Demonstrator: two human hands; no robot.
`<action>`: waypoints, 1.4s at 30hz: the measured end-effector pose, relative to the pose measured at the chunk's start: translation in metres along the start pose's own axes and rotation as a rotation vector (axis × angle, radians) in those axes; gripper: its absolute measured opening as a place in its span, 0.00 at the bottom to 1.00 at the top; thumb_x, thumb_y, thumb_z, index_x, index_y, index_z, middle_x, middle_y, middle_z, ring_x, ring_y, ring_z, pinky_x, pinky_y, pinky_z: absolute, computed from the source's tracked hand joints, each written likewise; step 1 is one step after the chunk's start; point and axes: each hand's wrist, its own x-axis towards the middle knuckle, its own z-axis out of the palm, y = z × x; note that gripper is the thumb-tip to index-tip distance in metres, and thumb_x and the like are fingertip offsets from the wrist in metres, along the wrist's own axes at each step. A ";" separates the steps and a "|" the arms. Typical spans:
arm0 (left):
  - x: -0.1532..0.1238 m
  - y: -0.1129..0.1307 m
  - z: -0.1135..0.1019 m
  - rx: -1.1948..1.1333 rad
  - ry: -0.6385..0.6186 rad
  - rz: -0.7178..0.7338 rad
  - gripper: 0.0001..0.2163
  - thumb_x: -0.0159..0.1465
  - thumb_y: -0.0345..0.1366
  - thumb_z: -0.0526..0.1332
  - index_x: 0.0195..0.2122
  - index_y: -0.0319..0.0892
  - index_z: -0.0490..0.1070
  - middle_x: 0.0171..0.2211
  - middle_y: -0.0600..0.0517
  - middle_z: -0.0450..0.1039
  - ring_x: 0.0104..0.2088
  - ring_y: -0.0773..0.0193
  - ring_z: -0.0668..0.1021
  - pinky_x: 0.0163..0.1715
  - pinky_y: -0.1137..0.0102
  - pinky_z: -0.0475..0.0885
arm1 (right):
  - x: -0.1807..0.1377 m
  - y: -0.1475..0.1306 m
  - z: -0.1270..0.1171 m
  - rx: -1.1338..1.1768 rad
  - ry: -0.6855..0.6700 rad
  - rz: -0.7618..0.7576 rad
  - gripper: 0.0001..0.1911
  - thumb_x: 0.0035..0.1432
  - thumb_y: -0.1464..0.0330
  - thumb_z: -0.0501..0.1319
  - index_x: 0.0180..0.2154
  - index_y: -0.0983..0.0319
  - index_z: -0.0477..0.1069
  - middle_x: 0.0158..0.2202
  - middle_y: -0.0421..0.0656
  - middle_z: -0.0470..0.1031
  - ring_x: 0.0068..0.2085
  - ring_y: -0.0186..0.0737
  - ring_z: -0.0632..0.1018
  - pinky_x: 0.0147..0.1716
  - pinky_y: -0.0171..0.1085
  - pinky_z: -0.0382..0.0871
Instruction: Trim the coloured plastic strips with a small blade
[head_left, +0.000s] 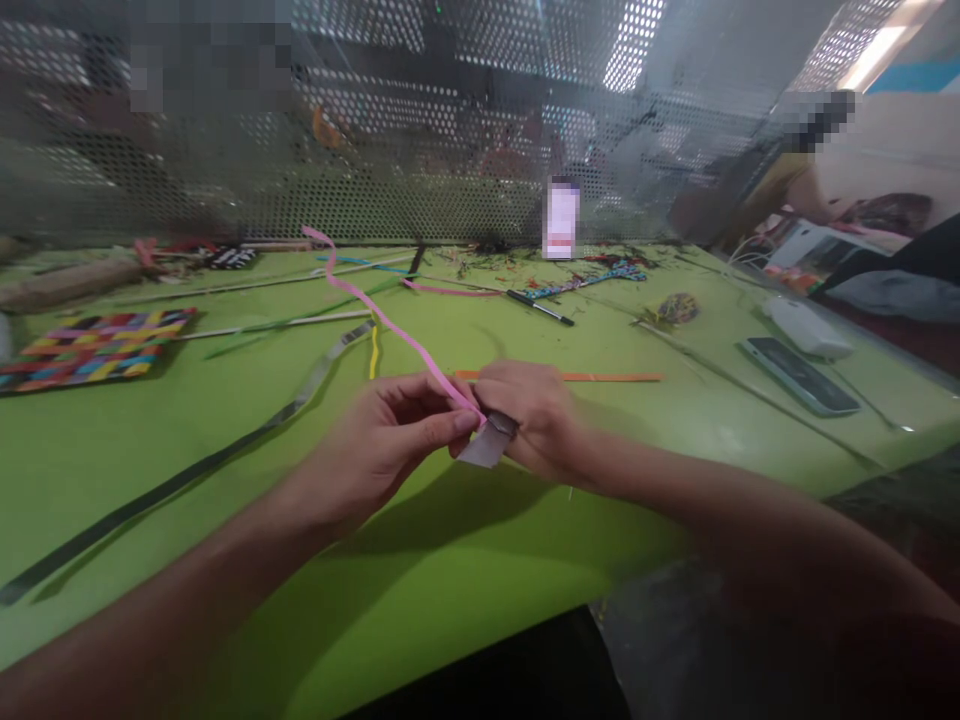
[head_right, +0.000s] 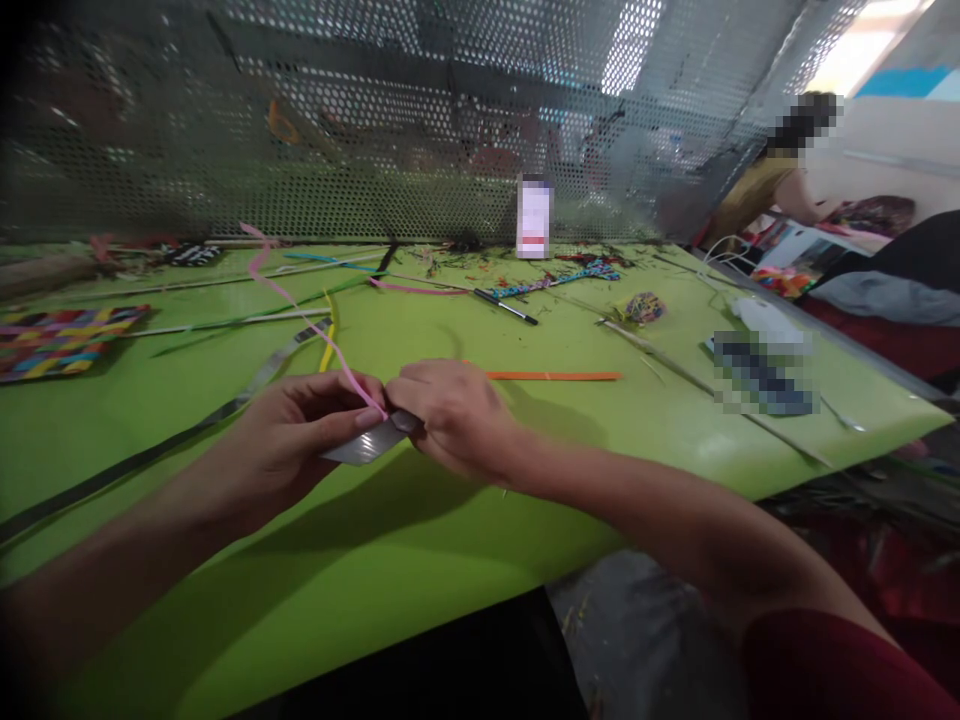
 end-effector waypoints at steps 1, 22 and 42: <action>0.000 0.000 0.000 0.001 -0.001 0.001 0.04 0.56 0.33 0.80 0.30 0.44 0.87 0.29 0.52 0.82 0.29 0.68 0.77 0.31 0.76 0.75 | 0.000 0.000 0.000 -0.002 0.008 -0.007 0.11 0.71 0.74 0.58 0.33 0.63 0.68 0.28 0.40 0.70 0.31 0.33 0.65 0.33 0.33 0.54; 0.000 -0.001 -0.004 0.034 -0.045 0.031 0.04 0.59 0.36 0.79 0.32 0.46 0.87 0.31 0.53 0.83 0.32 0.68 0.80 0.34 0.77 0.77 | 0.003 -0.001 0.000 0.047 0.069 -0.041 0.12 0.69 0.76 0.57 0.30 0.64 0.66 0.26 0.38 0.66 0.28 0.31 0.62 0.31 0.33 0.51; 0.000 -0.001 -0.009 0.143 -0.043 0.056 0.02 0.62 0.35 0.77 0.33 0.48 0.87 0.31 0.55 0.82 0.32 0.69 0.78 0.35 0.77 0.75 | 0.002 -0.001 0.004 0.021 0.082 -0.018 0.16 0.71 0.76 0.55 0.28 0.62 0.60 0.24 0.36 0.62 0.27 0.30 0.60 0.32 0.33 0.52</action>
